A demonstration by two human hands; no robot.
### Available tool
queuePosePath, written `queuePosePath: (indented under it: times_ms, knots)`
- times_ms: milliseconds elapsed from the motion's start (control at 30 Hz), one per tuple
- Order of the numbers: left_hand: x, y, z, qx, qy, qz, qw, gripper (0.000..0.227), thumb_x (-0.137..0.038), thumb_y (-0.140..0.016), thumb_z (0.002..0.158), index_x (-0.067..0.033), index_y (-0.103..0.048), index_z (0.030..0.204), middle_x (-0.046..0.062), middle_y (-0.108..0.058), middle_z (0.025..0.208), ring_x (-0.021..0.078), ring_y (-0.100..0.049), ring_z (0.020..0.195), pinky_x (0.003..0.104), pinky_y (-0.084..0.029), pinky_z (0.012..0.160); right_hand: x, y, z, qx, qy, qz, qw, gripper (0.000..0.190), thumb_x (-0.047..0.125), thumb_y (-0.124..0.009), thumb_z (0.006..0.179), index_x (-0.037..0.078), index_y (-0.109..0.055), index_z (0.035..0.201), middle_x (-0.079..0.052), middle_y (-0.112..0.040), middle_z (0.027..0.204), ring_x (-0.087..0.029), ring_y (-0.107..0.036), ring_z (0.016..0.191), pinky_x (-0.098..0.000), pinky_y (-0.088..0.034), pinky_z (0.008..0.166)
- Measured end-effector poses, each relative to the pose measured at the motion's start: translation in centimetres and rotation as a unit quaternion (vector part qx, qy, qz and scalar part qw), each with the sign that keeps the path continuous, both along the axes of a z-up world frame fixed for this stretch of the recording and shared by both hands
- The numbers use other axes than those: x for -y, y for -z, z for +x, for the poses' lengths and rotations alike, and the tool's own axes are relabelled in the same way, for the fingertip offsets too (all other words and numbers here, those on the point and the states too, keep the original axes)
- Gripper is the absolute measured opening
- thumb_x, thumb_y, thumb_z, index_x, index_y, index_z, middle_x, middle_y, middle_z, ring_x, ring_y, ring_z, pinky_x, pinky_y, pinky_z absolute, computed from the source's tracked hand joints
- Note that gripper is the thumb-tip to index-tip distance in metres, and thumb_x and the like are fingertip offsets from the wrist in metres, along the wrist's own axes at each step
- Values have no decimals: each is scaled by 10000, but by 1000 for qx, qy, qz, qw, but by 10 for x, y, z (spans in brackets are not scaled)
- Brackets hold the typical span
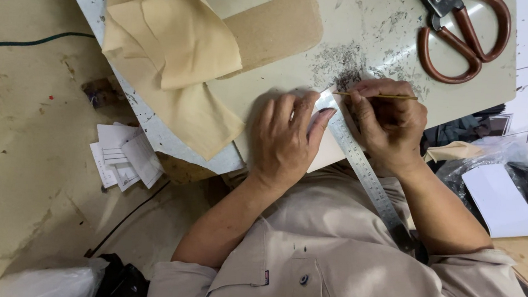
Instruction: Measuring, marking, and assembling leather components using a ruler, hammer, and adhesive
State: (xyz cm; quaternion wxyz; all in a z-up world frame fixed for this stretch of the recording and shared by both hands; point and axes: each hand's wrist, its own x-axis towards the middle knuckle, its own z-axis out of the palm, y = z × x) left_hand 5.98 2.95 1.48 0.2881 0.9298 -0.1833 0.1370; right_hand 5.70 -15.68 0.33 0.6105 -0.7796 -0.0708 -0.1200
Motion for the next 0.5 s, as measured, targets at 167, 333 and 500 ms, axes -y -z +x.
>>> queuePosePath:
  times_ms: [167, 333, 500]
  knots:
    - [-3, -5, 0, 2, 5, -4, 1000, 352, -358, -697, 999, -36, -682, 1138, 87, -560, 875, 241, -550, 692, 361, -468, 654, 18, -11, -22, -14, 33, 4, 999, 130, -117, -669, 1045, -98, -542, 1070, -284, -663, 1000, -359, -696, 949, -454, -539, 831]
    - [-1, 0, -2, 6, 2, -5, 1000, 345, -358, -694, 1000, -44, -676, 1141, 90, -571, 874, 243, -539, 669, 363, -466, 642, 54, 3, -98, -109, -12, -119, 987, 191, -3, -544, 968, -45, -674, 1102, -211, -628, 816, -352, -602, 649, -452, -488, 600]
    - [-4, 9, -21, 3, -7, -21, 1000, 368, -362, -693, 999, -20, -675, 1136, 125, -610, 958, 279, -610, 780, 373, -505, 727, 40, -19, -124, -127, -90, -177, 972, 603, 126, -776, 825, -7, -615, 1391, -211, -673, 751, -355, -608, 493, -418, -450, 426]
